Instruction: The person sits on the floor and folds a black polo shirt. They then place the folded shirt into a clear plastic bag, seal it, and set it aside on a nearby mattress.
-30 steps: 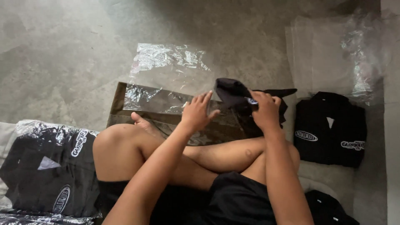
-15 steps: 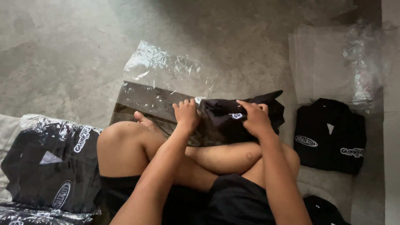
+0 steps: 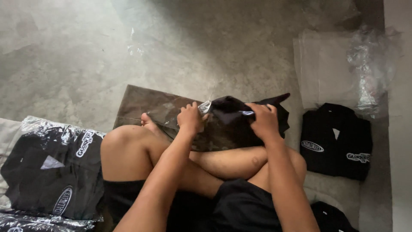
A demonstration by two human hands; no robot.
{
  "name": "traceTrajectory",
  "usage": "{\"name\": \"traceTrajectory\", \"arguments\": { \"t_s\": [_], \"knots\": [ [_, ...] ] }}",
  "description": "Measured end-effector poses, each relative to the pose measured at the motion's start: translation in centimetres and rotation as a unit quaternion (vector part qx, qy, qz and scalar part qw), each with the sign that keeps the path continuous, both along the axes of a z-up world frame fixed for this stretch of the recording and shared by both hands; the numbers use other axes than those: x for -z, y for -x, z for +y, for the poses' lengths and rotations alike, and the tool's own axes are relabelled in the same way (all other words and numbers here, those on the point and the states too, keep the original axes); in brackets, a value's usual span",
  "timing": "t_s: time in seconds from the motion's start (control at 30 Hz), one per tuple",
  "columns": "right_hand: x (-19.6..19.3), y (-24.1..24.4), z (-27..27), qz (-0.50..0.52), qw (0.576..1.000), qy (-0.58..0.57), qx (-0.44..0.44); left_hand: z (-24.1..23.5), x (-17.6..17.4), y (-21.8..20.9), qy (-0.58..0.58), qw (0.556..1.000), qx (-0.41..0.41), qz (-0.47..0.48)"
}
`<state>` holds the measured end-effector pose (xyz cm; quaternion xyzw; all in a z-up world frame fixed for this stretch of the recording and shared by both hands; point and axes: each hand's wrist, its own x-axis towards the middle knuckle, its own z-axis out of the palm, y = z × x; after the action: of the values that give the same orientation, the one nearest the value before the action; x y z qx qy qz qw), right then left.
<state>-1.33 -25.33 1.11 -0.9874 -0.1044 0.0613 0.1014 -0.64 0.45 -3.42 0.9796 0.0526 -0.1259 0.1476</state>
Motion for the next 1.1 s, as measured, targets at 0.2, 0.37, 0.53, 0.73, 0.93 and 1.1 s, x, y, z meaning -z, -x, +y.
{"name": "traceTrajectory", "arguments": {
  "t_s": [0.2,0.37,0.53,0.73,0.93,1.1],
  "knots": [
    [-1.7,0.8,-1.1,-0.085,0.993,-0.073,0.028,-0.5,-4.2,0.8,0.085,0.99,-0.066,-0.091],
    [-2.5,1.4,-0.5,-0.095,0.992,-0.082,0.006,0.1,-4.1,0.3,0.208,0.962,-0.131,-0.116],
    [-1.3,1.1,-0.8,-0.119,0.989,-0.085,-0.032,0.0,-4.6,0.2,0.221,0.945,-0.177,-0.162],
    [-0.8,1.1,-1.3,-0.126,0.984,-0.123,-0.035,0.9,-0.1,-2.2,-0.107,0.791,0.002,-0.602],
    [-0.7,1.2,-0.9,-0.141,0.985,-0.095,-0.04,0.6,-4.3,-0.4,0.288,0.939,-0.164,-0.091],
    [-1.5,1.4,-0.4,-0.212,0.975,-0.065,0.0,0.6,-5.8,-0.2,0.299,0.942,-0.149,-0.036]
  ]
}}
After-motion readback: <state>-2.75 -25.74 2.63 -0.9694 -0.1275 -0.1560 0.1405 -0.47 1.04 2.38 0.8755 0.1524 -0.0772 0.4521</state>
